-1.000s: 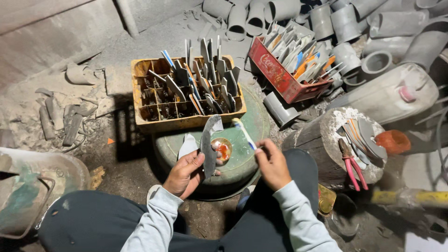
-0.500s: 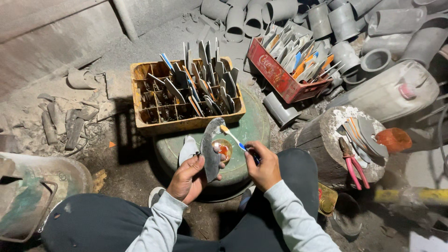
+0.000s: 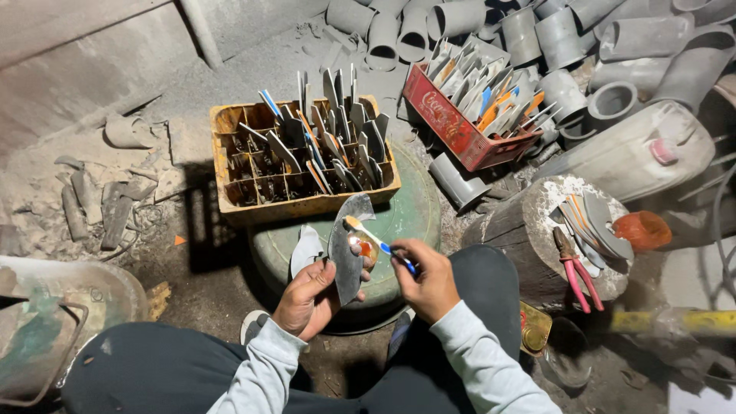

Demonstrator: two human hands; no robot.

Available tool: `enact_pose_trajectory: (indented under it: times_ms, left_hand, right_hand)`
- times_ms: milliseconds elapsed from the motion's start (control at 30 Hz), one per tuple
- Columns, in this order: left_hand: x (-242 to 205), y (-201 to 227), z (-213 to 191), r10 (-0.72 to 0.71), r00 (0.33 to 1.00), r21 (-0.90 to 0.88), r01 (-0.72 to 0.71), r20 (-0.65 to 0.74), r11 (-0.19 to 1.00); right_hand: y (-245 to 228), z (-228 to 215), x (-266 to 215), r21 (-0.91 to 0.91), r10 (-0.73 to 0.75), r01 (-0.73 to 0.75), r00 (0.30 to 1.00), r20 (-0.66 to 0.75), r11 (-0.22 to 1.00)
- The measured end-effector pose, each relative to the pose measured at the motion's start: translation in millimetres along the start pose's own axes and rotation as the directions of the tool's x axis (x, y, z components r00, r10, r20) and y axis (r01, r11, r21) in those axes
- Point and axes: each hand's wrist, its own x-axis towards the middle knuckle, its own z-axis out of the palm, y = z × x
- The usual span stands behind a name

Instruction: The person sits on the floor and applies a reddish liquid to curved ceramic pieces using a toothbrush. They repeatedly dip the brush into a small container, paint the surface of each piece, and place it into a crate. The person also briefly handles a small tin and a pair of pliers.

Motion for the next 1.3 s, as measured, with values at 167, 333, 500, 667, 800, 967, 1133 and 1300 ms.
enact_pose_trajectory:
  times_ms: [167,333,500,667,800,967,1133,1300]
  left_hand:
    - [-3.2,-2.8,-3.7,-0.002,1.000,0.001,0.002,0.021,1.000]
    - [0.3,-8.1,-5.3,-0.035,0.999,0.045,0.034,0.037,0.998]
    - [-3.4,0.9,-2.2,-0.017,0.995,0.026,0.015,0.098,1.000]
    - [-2.0,0.9,2.0,0.021,0.998,-0.004,-0.021,0.054,1.000]
    - [0.6,2.8,6.4,0.077,0.994,-0.020,-0.076,0.073,0.997]
    - [1.9,-4.0,6.7,0.027,0.999,-0.021,-0.026,0.020,0.999]
    - [-3.6,2.6,12.1,0.051,0.998,-0.003,-0.051,0.034,0.999]
    - [-2.9,1.7,12.5,0.109,0.994,-0.026,-0.110,-0.029,0.994]
  right_hand:
    - [-1.2,5.3,2.4,-0.081,0.190,-0.191,0.982,-0.015,0.978]
    - [3.0,0.3,5.7,-0.014,0.022,-0.022,1.000,0.005,1.000]
    - [15.3,-10.1,18.4,-0.139,0.328,-0.324,0.945,0.004,0.936]
    - [22.0,-12.7,12.0,-0.020,0.109,-0.110,0.993,-0.041,0.994]
    - [8.0,-8.3,3.7,0.016,0.118,-0.119,0.991,0.065,0.993]
    - [2.4,-1.1,-8.5,0.050,0.072,-0.078,0.992,0.106,0.996]
    - [4.8,-6.6,3.3,-0.024,0.168,-0.167,0.986,0.018,0.986]
    - [0.3,-13.8,-2.0,-0.035,0.125,-0.129,0.988,-0.090,0.991]
